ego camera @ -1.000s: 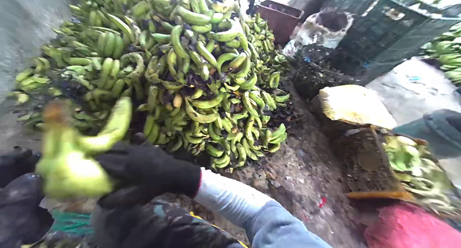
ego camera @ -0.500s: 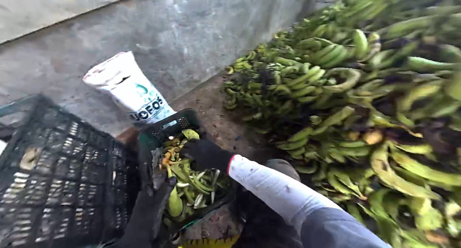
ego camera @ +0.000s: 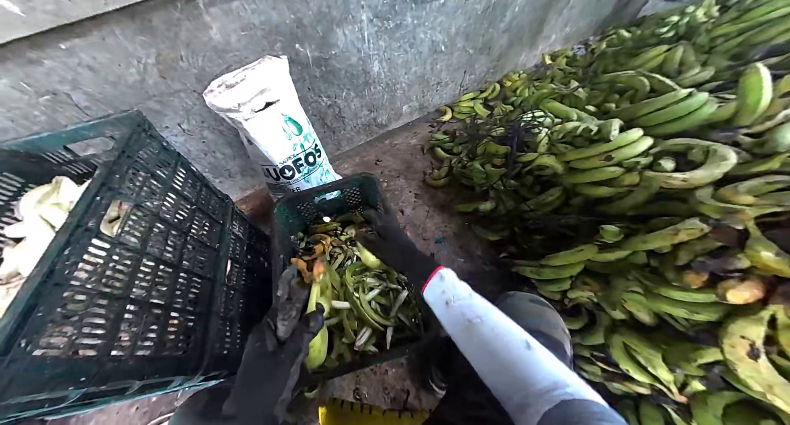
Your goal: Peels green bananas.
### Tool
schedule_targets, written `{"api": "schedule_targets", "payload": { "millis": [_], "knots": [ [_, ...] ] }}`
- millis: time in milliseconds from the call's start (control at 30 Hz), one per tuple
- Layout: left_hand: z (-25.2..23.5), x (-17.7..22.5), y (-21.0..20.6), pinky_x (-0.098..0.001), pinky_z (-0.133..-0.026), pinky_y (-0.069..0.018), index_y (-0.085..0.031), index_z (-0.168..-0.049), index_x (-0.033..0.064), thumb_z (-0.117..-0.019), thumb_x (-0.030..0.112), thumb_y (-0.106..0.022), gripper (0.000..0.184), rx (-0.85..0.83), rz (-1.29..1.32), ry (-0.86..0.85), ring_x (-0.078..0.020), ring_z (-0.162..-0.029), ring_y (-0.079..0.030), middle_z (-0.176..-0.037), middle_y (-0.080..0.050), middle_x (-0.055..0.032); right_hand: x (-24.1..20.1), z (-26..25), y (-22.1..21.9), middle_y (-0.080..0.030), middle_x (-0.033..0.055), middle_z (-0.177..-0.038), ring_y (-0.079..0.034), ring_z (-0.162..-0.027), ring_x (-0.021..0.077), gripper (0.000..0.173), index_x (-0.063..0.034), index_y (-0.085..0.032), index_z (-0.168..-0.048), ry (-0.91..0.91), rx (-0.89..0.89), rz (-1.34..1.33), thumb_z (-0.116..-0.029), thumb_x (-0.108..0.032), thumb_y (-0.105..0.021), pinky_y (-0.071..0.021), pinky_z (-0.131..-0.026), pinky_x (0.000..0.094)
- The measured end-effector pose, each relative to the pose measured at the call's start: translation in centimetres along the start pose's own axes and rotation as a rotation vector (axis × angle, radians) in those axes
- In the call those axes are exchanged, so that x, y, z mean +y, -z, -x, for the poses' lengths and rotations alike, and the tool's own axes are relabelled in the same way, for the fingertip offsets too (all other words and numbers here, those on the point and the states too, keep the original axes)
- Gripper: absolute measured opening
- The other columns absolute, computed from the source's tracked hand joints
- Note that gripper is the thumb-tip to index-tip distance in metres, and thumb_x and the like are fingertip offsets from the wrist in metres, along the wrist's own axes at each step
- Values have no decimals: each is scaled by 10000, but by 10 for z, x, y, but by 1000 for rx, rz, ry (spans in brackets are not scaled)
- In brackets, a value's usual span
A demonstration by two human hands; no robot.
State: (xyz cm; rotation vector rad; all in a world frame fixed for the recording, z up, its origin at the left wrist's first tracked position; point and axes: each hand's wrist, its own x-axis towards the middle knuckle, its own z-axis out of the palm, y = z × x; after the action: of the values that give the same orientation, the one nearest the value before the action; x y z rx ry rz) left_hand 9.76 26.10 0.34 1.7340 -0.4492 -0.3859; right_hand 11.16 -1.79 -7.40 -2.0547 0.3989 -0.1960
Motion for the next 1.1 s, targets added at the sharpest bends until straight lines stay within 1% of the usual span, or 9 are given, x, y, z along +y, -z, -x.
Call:
{"api": "schedule_targets", "payload": {
  "millis": [100,233,400,500,567,700,867,1000,1100],
  "knots": [
    [-7,0,-16,-312,-862,-617,-568,-1401,46,-915,336,-746,594,-34,-119,-115,-130,-995,-713,-1164,-725,-40,0,35,-36,-635,90,-1269,-618,-1099,157,484,-84,-509,-1423,-242,-208,-783,-1104,-418,-365,-510,-920,349],
    [-8,-4,-35,-259,-808,-606,-590,-1390,88,-919,367,-733,565,-89,-208,-124,-51,-918,-700,-1133,-724,12,1,43,-65,-610,-35,-645,-576,-542,56,449,-187,-611,-901,-154,-281,-1409,-1089,-440,-292,-507,-506,232],
    [-6,-7,-50,-243,-806,-597,-587,-1384,85,-905,365,-743,576,-54,-151,-29,-54,-917,-695,-1089,-724,11,10,24,-66,-702,105,-899,-700,-786,204,293,-90,-585,-1095,19,-114,-1687,-1037,-308,-398,-609,-700,378],
    [-6,-5,-50,-252,-814,-586,-567,-1388,85,-915,379,-744,584,-41,-173,102,-54,-906,-681,-1066,-707,0,5,10,-37,-660,108,-935,-650,-806,166,354,-19,-588,-1225,-128,229,-1047,-1045,-309,-493,-573,-739,356],
    [-2,-5,-45,-277,-850,-592,-584,-1357,73,-910,337,-754,547,-58,-118,164,-88,-958,-690,-1099,-711,-27,4,3,-6,-680,171,-1079,-661,-933,247,517,-39,-575,-1350,-253,328,-667,-1030,-444,-540,-557,-840,456],
    [4,2,-28,-335,-909,-610,-562,-1357,19,-920,224,-757,521,-100,109,-2,-170,-1035,-703,-1166,-712,-75,29,-1,60,-625,74,-1071,-599,-821,186,632,-205,-421,-1470,-346,574,-803,-976,-566,-575,-519,-674,382],
    [-56,22,-36,-337,-1007,-563,-503,-1450,41,-972,284,-692,569,-45,21,-241,-163,-1195,-639,-1337,-642,-86,10,19,90,-641,21,-1166,-598,-811,120,664,-320,-417,-1484,-127,420,-701,-904,-415,-728,-499,-630,294],
    [-71,14,-61,-326,-884,-583,-529,-1447,99,-983,395,-657,564,-66,-150,-137,-99,-1009,-680,-1212,-693,-48,-21,30,85,-667,34,-1138,-642,-800,102,576,-199,-408,-1484,89,455,-750,-964,-177,-656,-537,-622,246],
    [-63,-20,-91,-293,-679,-560,-469,-1448,47,-1091,367,-417,482,-169,102,23,-117,-772,-631,-983,-644,-49,-34,44,71,-651,53,-1210,-663,-970,95,607,-79,-366,-1505,194,450,-687,-958,-90,-629,-573,-792,257]
  ]
}}
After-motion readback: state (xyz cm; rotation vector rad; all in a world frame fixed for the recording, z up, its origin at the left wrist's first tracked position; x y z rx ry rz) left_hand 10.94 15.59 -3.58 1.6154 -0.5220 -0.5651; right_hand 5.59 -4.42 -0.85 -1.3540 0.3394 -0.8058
